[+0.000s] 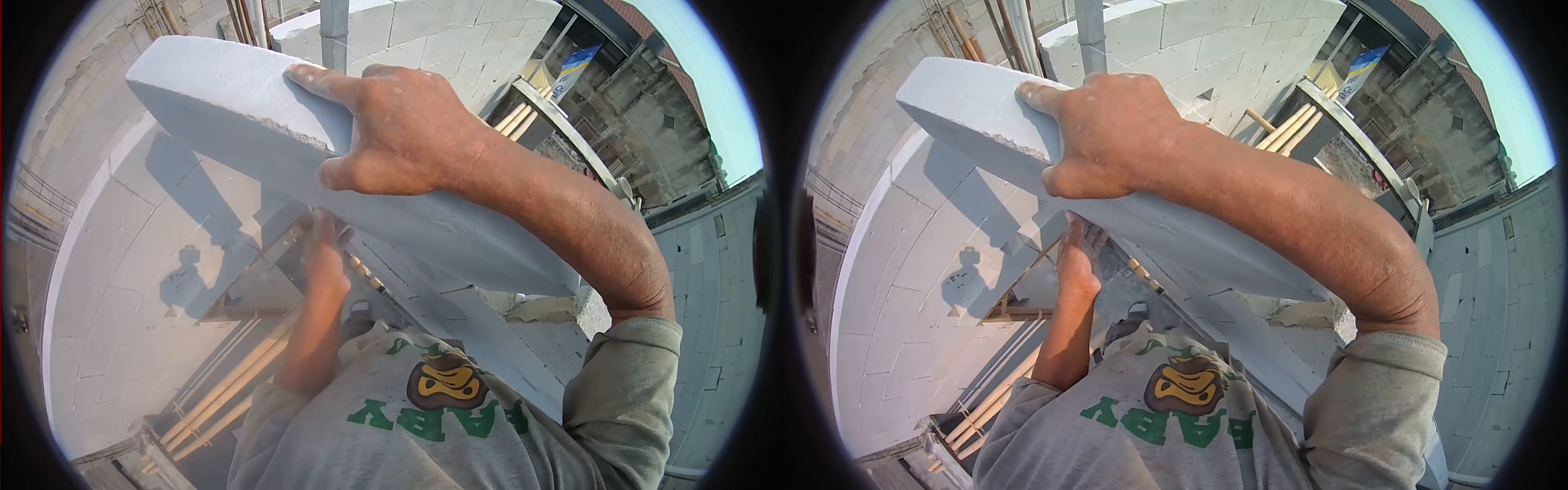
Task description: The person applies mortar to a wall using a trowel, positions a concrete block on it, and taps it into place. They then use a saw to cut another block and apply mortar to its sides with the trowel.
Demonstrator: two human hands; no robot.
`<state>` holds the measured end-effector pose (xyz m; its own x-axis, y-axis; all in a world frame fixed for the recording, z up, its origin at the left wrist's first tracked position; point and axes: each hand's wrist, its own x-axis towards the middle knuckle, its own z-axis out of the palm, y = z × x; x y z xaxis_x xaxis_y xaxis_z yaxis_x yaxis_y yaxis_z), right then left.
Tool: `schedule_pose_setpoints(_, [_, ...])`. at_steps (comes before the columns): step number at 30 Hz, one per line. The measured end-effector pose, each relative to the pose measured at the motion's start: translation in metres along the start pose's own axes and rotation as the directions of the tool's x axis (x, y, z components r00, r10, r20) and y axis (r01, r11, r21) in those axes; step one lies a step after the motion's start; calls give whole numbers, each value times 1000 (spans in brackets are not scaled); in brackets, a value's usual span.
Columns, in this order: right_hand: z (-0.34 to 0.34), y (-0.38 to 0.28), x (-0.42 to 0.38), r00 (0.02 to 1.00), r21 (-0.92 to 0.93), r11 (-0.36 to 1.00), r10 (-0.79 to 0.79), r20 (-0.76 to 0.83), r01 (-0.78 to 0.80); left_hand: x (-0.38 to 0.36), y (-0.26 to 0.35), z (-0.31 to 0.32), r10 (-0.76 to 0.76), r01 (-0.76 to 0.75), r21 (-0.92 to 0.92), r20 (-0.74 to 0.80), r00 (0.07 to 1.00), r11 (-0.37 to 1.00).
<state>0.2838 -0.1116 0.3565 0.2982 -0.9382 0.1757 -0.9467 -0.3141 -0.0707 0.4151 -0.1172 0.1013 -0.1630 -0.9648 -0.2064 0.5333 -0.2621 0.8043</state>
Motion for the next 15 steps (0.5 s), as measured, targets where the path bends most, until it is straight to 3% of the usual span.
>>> schedule_pose_setpoints(5, [24,27,-15,991,-64,993,97,-96,-104,15,-6,4,-156,125,204,146,977,971])
schedule_pose_setpoints(9, [25,38,-28,972,-13,972,234,-16,-234,32,-22,6,-144,75,297,215,966,952])
schedule_pose_setpoints(11, [26,38,-31,961,-16,961,275,11,-275,38,-25,5,-99,-63,448,327,940,892])
schedule_pose_setpoints(15, [34,46,-33,939,-6,939,345,22,-344,41,-24,13,-181,31,454,291,939,891])
